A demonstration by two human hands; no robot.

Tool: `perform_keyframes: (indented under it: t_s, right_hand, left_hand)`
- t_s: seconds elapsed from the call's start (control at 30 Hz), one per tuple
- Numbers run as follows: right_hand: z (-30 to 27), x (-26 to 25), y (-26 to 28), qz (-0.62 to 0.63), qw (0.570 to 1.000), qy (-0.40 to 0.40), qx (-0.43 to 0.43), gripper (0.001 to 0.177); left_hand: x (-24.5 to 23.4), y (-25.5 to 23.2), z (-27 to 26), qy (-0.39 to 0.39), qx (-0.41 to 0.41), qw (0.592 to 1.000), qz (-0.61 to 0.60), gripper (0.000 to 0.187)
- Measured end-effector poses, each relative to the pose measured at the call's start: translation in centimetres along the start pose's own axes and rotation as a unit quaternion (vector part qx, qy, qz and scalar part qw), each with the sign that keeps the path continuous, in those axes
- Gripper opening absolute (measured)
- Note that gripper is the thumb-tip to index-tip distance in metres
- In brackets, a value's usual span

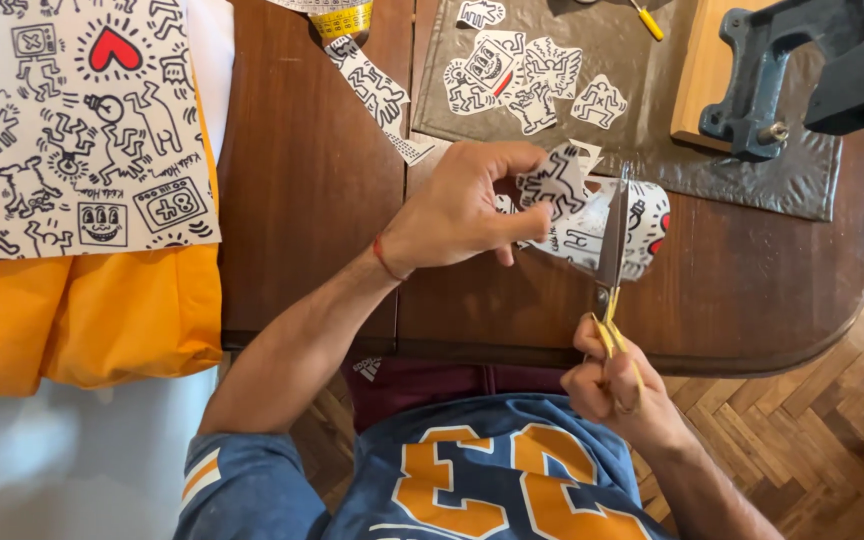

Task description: Cutting out printed designs from a sheet of paper using scissors

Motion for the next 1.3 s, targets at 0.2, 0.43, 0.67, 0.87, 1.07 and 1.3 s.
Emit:
perform_keyframes:
  t_s: [0.2, 0.43, 0.67, 0.87, 1.07, 1.3]
  right_hand:
    - [-0.7, 0.9, -0.4, 0.156, 0.983, 0.092, 0.015, 0.075]
    - [-2.9, 0.3, -1.6, 0.338, 0.889, 0.279, 0.132, 0.082]
    - [-3.7, -0.7, 0.1, 0.028, 0.982, 0.182, -0.049, 0.08]
    - [-4.9, -1.6, 0.9, 0.053, 0.982, 0.167, -0.076, 0.081]
    - [-4.6, -1.4, 3.1, -0.014, 0.977, 0.183, -0.106, 0.089]
    - [-4.0, 3.0, 3.2, 0.08, 0.942, 0.325, -0.026, 0.105]
  left_hand:
    - [-2.3, 1.1, 0.4, 0.006, 0.026, 0.999, 0.021, 0.04]
    - [-7.1, 4.6, 5.4, -0.001, 0.061, 0.958, 0.28, 0.009]
    - [-12.7, 9.2, 14.8, 0.185, -0.107, 0.867, 0.45, 0.034]
    - [-15.4, 7.7, 16.3, 0.11, -0.121, 0.812, 0.56, 0.043]
    - [-14.2, -1.3, 7.2, -0.116, 0.153, 0.835, 0.516, 0.009]
    - [-0.9, 0.4, -0.3, -0.013, 0.178, 0.86, 0.478, 0.032]
Point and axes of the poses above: each hand's wrist, its own z-axis towards the middle knuckle, its own x-axis out of the palm, y = z × x, the point moved 7 cm from there along z, towards the middle knuckle, and after that the axes turned 7 degrees about x, right-handed, at the moved point
